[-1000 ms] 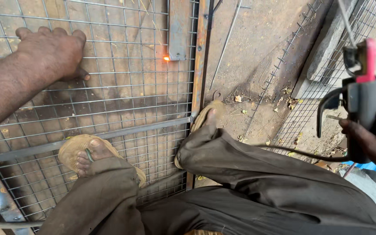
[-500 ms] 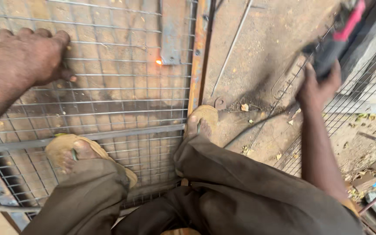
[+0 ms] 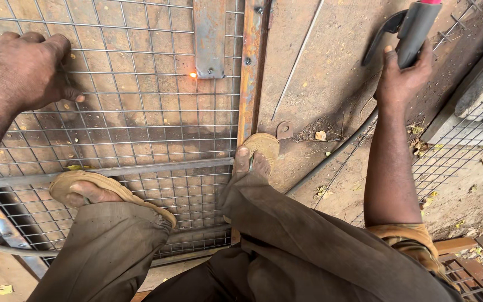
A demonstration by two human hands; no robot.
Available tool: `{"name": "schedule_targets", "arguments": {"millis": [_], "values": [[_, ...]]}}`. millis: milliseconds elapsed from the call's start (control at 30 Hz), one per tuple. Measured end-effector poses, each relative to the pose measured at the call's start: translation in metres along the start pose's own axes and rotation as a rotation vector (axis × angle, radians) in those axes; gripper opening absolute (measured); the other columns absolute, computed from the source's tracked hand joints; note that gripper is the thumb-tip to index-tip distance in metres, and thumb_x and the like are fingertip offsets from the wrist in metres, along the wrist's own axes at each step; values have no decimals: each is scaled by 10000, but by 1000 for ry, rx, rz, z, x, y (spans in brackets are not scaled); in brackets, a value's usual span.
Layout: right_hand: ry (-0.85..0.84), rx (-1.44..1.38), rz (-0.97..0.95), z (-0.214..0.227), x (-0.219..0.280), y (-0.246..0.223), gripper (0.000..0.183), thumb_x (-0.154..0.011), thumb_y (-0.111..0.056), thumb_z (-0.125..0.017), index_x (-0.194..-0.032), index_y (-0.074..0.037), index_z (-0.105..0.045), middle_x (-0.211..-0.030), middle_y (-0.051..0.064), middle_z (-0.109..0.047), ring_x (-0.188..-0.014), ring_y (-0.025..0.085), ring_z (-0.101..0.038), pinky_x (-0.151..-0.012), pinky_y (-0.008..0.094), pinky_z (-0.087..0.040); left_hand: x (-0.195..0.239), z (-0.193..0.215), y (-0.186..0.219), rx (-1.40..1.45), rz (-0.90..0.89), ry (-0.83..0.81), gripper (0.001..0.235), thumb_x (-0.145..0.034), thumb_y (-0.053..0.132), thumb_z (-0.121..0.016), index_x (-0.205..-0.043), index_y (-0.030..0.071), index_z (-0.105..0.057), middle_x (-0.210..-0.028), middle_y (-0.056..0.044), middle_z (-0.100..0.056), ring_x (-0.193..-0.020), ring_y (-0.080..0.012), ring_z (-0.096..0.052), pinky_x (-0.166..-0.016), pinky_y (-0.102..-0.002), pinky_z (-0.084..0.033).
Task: The person welds a metal latch onto a wire mesh gate using a handheld welding torch and filler rods. They position the latch, apply welds along its edges, and reposition the latch to continue welding.
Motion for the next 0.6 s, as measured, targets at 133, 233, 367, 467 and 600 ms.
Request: {"name": "schedule_targets", "arguments": {"millis": [133, 233, 367, 467, 600], "values": [[-47, 28, 82, 2, 6, -41, 735, -994, -98, -854, -1562, 52, -412, -1431, 237, -625, -1316, 321, -670, -1159, 483, -524, -2, -4, 1, 40, -1, 65, 1038, -557, 812, -811, -1447, 310, -631, -1237, -91, -722, -1229, -351, -640, -1043, -618, -452], [-56, 106, 38, 5, 14, -59, 752, -1002, -145, -842, -1585, 8, -393, -1379, 221, -601, -1276, 307, -655, -1108, 450, -569, 1, -9, 2, 138, 9, 63, 1000, -549, 858, -811, -1345, 264, -689, -1191, -127, -733, -1207, -376, -642, -1046, -673, -425], [137, 234, 427, 14, 35, -79, 666, -1031, -38, -761, -1596, -37, -409, -1492, 241, -475, -1429, 320, -575, -1235, 480, -517, -2, -1, 2, 205, 19, 116, 992, -519, 863, -816, -1283, 238, -727, -1146, -127, -744, -1183, -401, -627, -1082, -745, -345], [-84, -75, 460, 10, 91, -97, 218, -1014, 36, -655, -1207, -66, -640, -1186, 129, -719, -1147, 232, -734, -1004, 419, -616, 7, 13, 6, 178, 4, 41, 901, -646, 878, -733, -1258, 217, -739, -1137, -122, -763, -1159, -343, -678, -1110, -716, -387], [-652, 260, 420, -12, 187, -147, 513, -817, -212, -808, -1302, -122, -668, -1262, 146, -676, -1114, 378, -657, -897, 492, -552, 11, 70, 12, 170, 16, -123, 737, -600, 472, -899, -1287, 265, -731, -1246, -71, -703, -1166, -313, -674, -951, -620, -528]]}}
Point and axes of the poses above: each hand's wrist, its own x-axis away from the middle knuckle, its own z-axis out of the back of the hand, y = z × x, the point moved 2 cm from there along -x, towards the middle knuckle
